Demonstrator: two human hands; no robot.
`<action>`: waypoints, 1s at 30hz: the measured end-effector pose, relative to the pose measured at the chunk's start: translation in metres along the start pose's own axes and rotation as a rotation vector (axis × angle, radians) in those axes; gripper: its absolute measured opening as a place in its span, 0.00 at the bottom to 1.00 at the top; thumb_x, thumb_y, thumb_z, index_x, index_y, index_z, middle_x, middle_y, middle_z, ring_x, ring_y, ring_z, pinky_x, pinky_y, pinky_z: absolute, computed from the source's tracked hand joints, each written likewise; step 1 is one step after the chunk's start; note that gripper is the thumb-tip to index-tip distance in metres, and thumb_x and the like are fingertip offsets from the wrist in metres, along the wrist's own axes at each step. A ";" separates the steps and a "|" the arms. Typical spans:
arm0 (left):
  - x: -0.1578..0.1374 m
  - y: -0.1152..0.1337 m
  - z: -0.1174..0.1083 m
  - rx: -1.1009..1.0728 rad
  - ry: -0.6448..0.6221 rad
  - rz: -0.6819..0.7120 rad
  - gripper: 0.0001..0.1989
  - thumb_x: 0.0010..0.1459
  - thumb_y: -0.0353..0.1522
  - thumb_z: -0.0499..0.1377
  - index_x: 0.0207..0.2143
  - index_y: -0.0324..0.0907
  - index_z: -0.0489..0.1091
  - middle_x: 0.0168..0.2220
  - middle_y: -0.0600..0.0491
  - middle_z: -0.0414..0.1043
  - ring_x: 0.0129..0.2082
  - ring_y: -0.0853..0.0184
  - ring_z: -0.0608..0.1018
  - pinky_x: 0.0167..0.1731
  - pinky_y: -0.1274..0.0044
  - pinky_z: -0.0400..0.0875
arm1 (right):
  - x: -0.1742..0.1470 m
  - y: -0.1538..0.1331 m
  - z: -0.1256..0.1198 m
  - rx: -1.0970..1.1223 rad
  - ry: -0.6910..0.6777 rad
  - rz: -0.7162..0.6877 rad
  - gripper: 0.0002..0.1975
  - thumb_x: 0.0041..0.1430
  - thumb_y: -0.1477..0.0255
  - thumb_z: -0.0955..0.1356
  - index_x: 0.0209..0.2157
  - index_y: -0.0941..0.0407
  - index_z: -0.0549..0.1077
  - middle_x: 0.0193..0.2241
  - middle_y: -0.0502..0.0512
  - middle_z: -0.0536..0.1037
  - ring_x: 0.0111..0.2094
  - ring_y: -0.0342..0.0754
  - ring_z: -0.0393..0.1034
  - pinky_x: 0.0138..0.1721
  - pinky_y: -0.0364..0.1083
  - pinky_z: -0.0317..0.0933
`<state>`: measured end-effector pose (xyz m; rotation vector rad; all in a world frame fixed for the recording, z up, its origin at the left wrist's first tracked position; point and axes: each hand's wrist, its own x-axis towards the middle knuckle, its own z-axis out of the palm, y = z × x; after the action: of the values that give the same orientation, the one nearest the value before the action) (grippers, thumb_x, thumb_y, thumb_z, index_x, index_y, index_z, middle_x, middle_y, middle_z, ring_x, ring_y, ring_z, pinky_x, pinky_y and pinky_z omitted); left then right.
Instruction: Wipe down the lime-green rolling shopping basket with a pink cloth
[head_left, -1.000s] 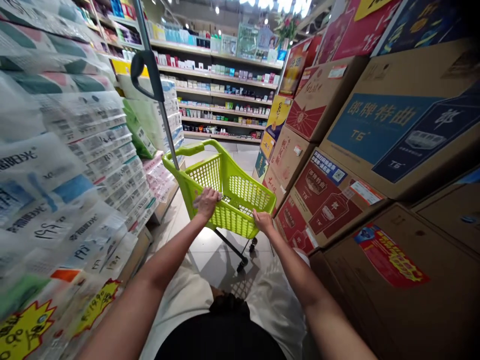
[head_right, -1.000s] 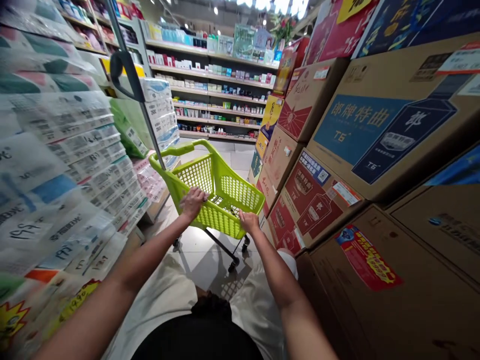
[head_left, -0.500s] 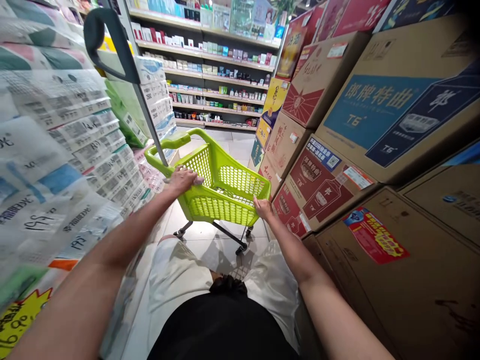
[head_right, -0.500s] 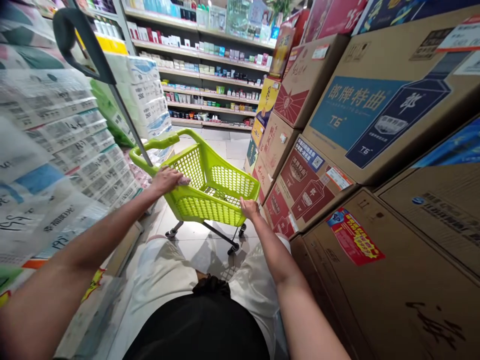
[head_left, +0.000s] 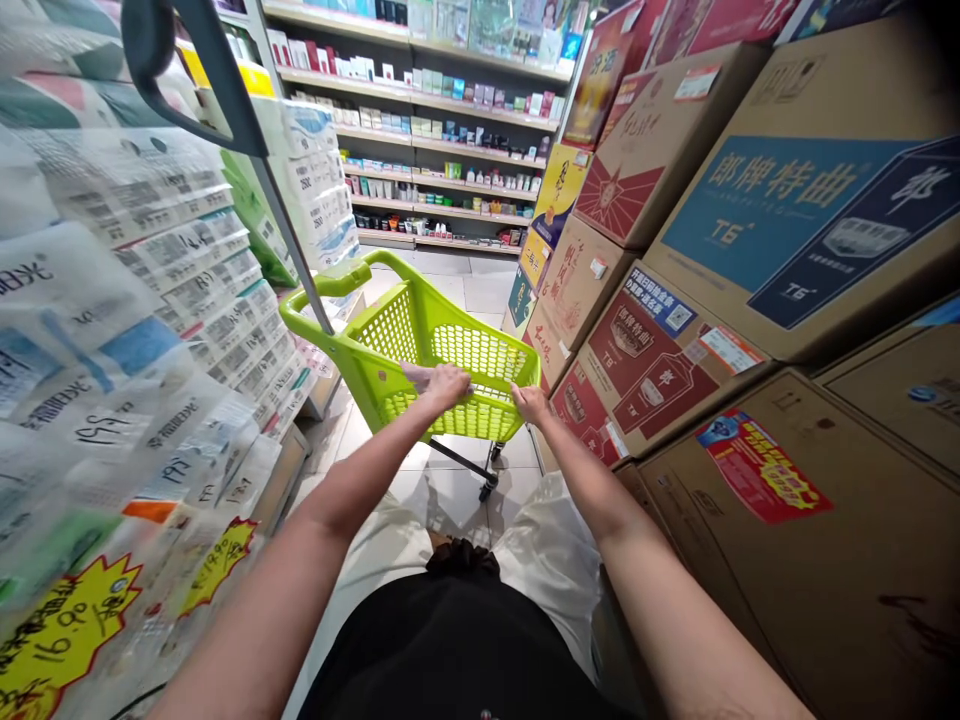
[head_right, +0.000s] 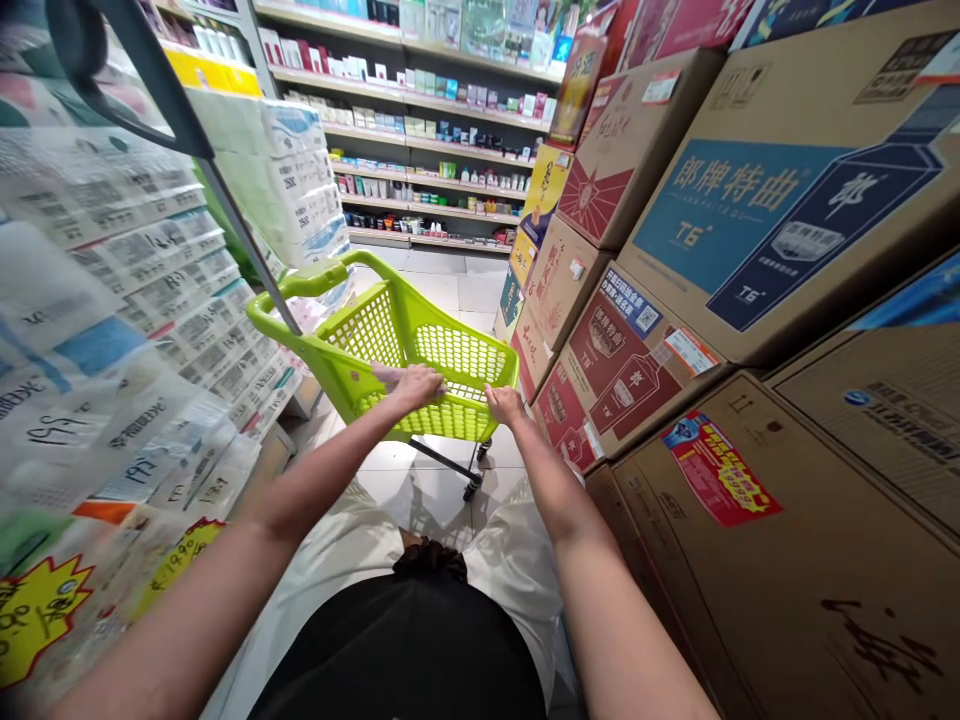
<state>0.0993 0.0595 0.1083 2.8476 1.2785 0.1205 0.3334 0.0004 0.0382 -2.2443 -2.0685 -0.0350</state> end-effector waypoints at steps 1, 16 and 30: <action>-0.009 0.009 0.011 0.002 0.116 0.000 0.11 0.65 0.27 0.57 0.42 0.36 0.81 0.42 0.40 0.81 0.47 0.53 0.80 0.50 0.65 0.72 | 0.000 0.001 0.001 0.000 0.009 -0.010 0.28 0.76 0.67 0.55 0.38 0.58 0.84 0.37 0.62 0.86 0.36 0.48 0.78 0.33 0.43 0.56; -0.093 -0.150 0.041 -0.250 1.086 -0.360 0.28 0.66 0.26 0.52 0.68 0.37 0.67 0.69 0.40 0.65 0.74 0.54 0.58 0.74 0.57 0.53 | 0.007 0.004 0.021 0.034 0.127 -0.150 0.28 0.76 0.66 0.58 0.27 0.56 0.81 0.26 0.59 0.83 0.26 0.45 0.74 0.28 0.45 0.45; -0.055 -0.085 0.103 -0.676 1.155 -0.659 0.42 0.52 0.18 0.52 0.71 0.37 0.61 0.70 0.40 0.64 0.72 0.54 0.64 0.72 0.60 0.57 | -0.006 -0.014 0.033 0.047 0.178 -0.364 0.29 0.75 0.69 0.61 0.18 0.57 0.75 0.18 0.55 0.78 0.22 0.42 0.68 0.29 0.44 0.46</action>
<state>0.0072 0.0766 -0.0023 1.5633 1.6919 1.8815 0.3175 -0.0020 0.0051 -1.7393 -2.3163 -0.1996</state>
